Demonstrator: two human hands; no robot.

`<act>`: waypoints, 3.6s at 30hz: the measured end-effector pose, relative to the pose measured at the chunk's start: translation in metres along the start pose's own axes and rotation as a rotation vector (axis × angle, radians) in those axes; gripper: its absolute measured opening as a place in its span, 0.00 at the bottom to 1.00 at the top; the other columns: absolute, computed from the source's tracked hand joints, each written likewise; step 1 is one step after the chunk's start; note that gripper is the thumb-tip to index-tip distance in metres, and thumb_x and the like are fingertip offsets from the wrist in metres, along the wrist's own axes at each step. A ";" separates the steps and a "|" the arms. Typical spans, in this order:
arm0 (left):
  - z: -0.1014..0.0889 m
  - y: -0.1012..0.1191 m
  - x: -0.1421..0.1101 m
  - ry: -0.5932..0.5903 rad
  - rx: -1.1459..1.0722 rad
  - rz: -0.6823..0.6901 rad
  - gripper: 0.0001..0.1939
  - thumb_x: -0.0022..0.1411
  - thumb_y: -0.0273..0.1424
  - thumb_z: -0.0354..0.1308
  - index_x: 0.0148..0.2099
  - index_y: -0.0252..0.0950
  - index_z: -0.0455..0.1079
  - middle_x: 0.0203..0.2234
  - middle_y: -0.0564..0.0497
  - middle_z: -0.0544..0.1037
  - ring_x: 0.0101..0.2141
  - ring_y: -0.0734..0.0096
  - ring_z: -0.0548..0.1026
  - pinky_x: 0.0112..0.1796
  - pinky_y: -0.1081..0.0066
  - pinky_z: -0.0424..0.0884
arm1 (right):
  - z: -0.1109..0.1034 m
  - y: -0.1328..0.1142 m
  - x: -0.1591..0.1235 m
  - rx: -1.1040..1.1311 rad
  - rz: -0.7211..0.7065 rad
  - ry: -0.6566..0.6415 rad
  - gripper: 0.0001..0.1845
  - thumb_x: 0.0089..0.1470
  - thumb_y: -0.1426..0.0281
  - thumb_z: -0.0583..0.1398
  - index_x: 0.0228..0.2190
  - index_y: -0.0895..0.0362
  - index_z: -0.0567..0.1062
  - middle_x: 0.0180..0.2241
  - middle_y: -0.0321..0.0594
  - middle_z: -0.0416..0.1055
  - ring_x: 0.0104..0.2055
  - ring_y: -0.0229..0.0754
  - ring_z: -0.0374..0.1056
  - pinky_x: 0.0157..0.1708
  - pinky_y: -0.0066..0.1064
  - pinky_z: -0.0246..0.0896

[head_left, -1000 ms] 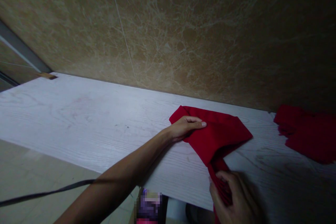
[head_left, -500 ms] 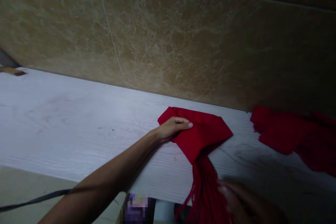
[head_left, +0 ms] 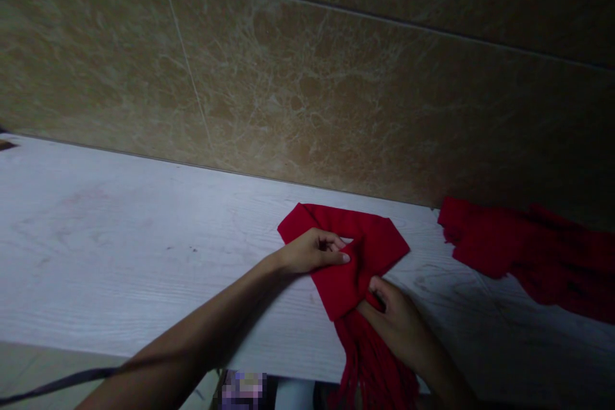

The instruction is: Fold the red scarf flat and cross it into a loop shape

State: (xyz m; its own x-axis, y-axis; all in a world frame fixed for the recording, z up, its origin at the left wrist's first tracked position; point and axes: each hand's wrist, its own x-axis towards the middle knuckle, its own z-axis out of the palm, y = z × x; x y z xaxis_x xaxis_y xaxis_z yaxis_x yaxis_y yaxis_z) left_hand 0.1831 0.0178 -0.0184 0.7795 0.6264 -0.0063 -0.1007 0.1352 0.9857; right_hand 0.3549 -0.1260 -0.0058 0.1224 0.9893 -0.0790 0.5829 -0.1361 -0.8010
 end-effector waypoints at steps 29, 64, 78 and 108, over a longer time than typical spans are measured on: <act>-0.003 0.000 -0.010 -0.088 0.134 -0.201 0.29 0.53 0.52 0.69 0.43 0.31 0.77 0.28 0.53 0.75 0.25 0.78 0.63 0.26 0.75 0.53 | -0.010 0.020 0.005 0.969 0.471 -0.042 0.27 0.40 0.55 0.76 0.39 0.56 0.80 0.45 0.44 0.82 0.55 0.53 0.73 0.60 0.44 0.64; -0.001 -0.004 -0.010 -0.109 0.292 -0.211 0.32 0.51 0.60 0.66 0.33 0.33 0.71 0.23 0.57 0.65 0.25 0.78 0.59 0.26 0.73 0.53 | -0.058 0.038 0.082 1.225 0.549 0.309 0.17 0.62 0.73 0.57 0.51 0.53 0.76 0.41 0.40 0.82 0.41 0.38 0.79 0.42 0.28 0.76; -0.002 -0.008 -0.009 -0.078 0.383 -0.175 0.27 0.57 0.56 0.62 0.31 0.34 0.70 0.23 0.56 0.65 0.26 0.76 0.61 0.26 0.73 0.55 | -0.060 0.043 0.086 1.282 0.447 0.344 0.21 0.64 0.73 0.53 0.56 0.53 0.75 0.45 0.40 0.82 0.46 0.38 0.78 0.48 0.31 0.76; -0.001 0.002 -0.015 -0.197 0.378 -0.165 0.26 0.64 0.54 0.58 0.31 0.35 0.65 0.23 0.58 0.60 0.24 0.78 0.57 0.25 0.73 0.52 | -0.063 0.091 0.073 1.239 0.384 0.261 0.16 0.58 0.73 0.56 0.42 0.51 0.80 0.49 0.44 0.80 0.54 0.41 0.75 0.55 0.36 0.71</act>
State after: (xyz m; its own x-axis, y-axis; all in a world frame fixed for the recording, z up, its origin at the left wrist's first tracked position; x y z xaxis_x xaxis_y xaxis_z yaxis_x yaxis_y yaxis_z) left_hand 0.1704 0.0094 -0.0167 0.8726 0.4570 -0.1723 0.2390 -0.0918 0.9667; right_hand 0.4673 -0.0696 -0.0472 0.3450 0.8409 -0.4170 -0.6214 -0.1284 -0.7729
